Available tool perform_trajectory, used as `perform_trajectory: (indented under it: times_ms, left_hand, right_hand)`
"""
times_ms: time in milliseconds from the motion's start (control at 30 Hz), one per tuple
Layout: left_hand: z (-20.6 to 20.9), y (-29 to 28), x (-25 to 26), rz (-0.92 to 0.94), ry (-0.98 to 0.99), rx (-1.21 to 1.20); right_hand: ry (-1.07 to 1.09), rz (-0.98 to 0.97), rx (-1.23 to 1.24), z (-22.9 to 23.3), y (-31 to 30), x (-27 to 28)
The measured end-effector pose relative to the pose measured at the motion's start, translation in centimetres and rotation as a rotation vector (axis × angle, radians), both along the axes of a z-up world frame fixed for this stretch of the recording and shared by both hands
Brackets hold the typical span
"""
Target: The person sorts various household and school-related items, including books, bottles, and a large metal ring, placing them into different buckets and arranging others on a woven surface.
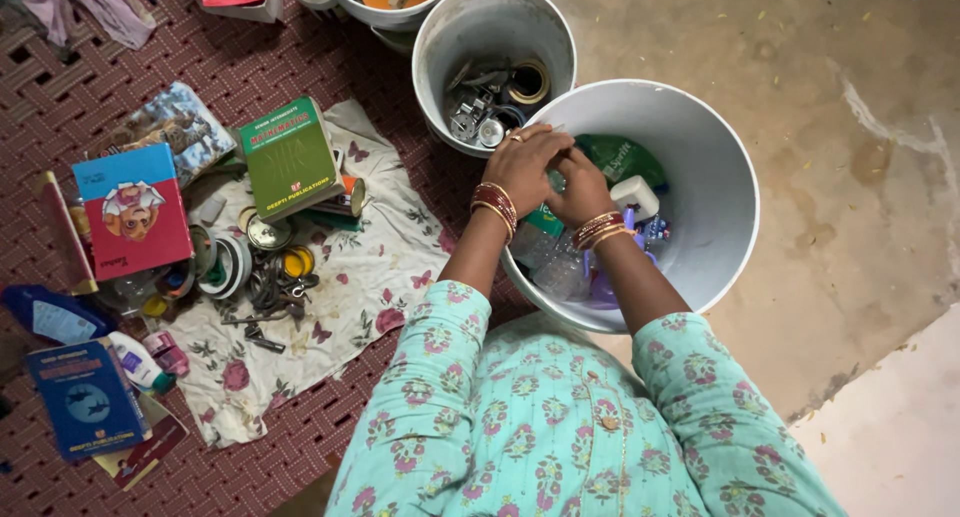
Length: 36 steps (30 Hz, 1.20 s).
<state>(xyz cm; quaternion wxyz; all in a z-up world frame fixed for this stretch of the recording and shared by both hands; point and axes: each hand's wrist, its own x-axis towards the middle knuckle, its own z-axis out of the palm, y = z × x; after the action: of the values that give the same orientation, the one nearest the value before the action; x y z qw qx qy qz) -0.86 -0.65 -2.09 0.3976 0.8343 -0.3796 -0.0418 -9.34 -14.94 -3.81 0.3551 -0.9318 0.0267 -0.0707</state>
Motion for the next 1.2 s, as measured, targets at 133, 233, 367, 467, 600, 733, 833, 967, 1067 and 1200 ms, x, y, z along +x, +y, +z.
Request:
perform_trajectory:
  times_ms: [133, 233, 367, 467, 600, 733, 833, 967, 1067, 1200]
  left_hand:
    - [0.0, -0.1, 0.0, 0.005, -0.012, 0.003]
    - [0.3, -0.1, -0.1, 0.010, 0.008, 0.012]
    - [0.6, -0.1, -0.1, 0.016, 0.024, 0.016]
    - [0.6, -0.1, -0.1, 0.022, 0.028, 0.019]
    - [0.2, -0.1, -0.3, 0.022, 0.045, -0.003]
    - [-0.5, -0.4, -0.1, 0.027, 0.019, -0.002]
    - [-0.9, -0.5, 0.0, 0.025, -0.005, -0.010]
    - [-0.5, 0.0, -0.1, 0.057, -0.037, -0.106]
    - [0.6, 0.5, -0.6, 0.066, 0.005, -0.041]
    - [1.2, 1.1, -2.2, 0.053, -0.036, 0.052]
  right_hand:
    - [0.127, -0.038, -0.095, -0.5, -0.2, 0.7]
    - [0.092, -0.035, -0.079, -1.0, -0.4, 1.1]
    - [0.051, -0.021, -0.091, -1.3, -0.9, 1.3]
    - [0.079, -0.028, -0.099, -1.3, -1.1, 1.3]
    - [0.210, -0.052, -0.103, -1.1, -1.7, 1.0]
    - [0.165, -0.065, 0.064, -0.9, -2.9, 0.1]
    - [0.182, -0.157, 0.214, -0.2, -3.6, -0.5]
    - [0.140, -0.115, 0.465, 2.5, -4.2, -1.7]
    - [0.156, -0.175, 0.417, 4.9, -4.2, -3.1]
    - [0.102, -0.216, 0.410, 7.3, -4.2, -5.4]
